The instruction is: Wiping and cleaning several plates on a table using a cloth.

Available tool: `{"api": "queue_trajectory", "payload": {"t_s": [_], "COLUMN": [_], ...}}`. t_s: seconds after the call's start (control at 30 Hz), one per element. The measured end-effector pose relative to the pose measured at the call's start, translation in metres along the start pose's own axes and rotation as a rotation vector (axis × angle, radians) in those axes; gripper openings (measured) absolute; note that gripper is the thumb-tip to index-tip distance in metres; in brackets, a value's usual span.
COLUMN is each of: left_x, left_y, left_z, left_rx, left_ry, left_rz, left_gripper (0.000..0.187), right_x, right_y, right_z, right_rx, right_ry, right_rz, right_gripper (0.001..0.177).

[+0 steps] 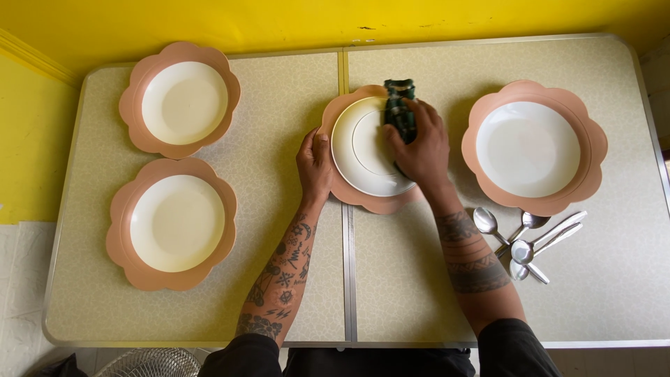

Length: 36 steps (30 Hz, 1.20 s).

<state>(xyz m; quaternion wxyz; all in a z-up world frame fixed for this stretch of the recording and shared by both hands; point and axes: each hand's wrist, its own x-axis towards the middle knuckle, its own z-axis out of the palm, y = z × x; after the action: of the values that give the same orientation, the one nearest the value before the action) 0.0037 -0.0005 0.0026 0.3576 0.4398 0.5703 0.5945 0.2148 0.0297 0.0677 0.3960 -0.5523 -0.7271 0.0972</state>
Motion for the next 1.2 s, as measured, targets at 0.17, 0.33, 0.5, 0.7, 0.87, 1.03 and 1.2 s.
{"api": "queue_trajectory", "payload": {"t_s": [0.17,0.33,0.5,0.7,0.87,1.03,1.2], "left_x": [-0.001,0.0,0.009,0.012,0.01,0.006,0.009], "left_y": [-0.001,0.019,0.07,0.103,0.097,0.106,0.091], "left_z": [0.0,-0.003,-0.012,-0.005,0.0,-0.002,-0.003], "left_rx": [-0.039,-0.08,-0.14,0.083,0.189,0.218,0.211], "left_ry": [0.004,0.038,-0.14,-0.148,-0.104,-0.135,-0.156], "left_rz": [0.007,0.031,0.101,-0.017,0.038,-0.037,-0.07], "left_gripper": [0.04,0.041,0.039,0.039,0.039,0.04,0.038], "right_x": [0.008,0.0,-0.009,-0.007,0.004,0.014,0.011], "right_y": [0.026,0.024,-0.033,-0.058,-0.035,-0.016,-0.009], "right_z": [-0.006,-0.001,-0.012,-0.022,-0.024,-0.023,-0.021], "right_rx": [0.241,0.207,0.024,0.15,0.195,0.318,0.19], "right_ry": [-0.053,-0.005,0.101,0.037,0.032,-0.009,-0.015], "right_rz": [0.327,0.298,-0.057,-0.116,-0.043,0.166,0.128], "right_gripper": [0.054,0.048,0.054,0.053,0.051,0.046,0.042]}}
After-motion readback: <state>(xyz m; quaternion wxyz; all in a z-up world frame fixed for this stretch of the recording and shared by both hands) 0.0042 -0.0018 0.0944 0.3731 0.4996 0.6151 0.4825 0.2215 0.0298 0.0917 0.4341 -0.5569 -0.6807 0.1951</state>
